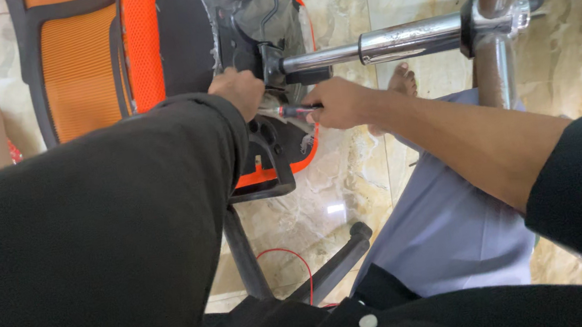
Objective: The person uses a screwdriver to repeatedly tighten or loosen a screw on the underside of an overturned orange office chair. The chair is held steady with one hand while the other hand turns the screwdriver on the central mechanism.
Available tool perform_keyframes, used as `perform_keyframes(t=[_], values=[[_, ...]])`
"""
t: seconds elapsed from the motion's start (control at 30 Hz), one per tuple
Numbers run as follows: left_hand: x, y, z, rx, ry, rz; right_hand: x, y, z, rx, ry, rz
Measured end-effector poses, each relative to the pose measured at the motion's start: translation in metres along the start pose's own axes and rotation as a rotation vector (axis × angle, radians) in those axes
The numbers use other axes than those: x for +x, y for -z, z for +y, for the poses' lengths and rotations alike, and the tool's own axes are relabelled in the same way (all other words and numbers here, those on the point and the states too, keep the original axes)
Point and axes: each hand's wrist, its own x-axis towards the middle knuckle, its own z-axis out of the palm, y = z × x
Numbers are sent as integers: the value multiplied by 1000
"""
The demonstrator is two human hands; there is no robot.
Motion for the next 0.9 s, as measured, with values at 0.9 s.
perform_keyframes(t=[0.9], values=[[-11,27,-6,-101,25,-211,-10,18,-22,742,-444,-165]])
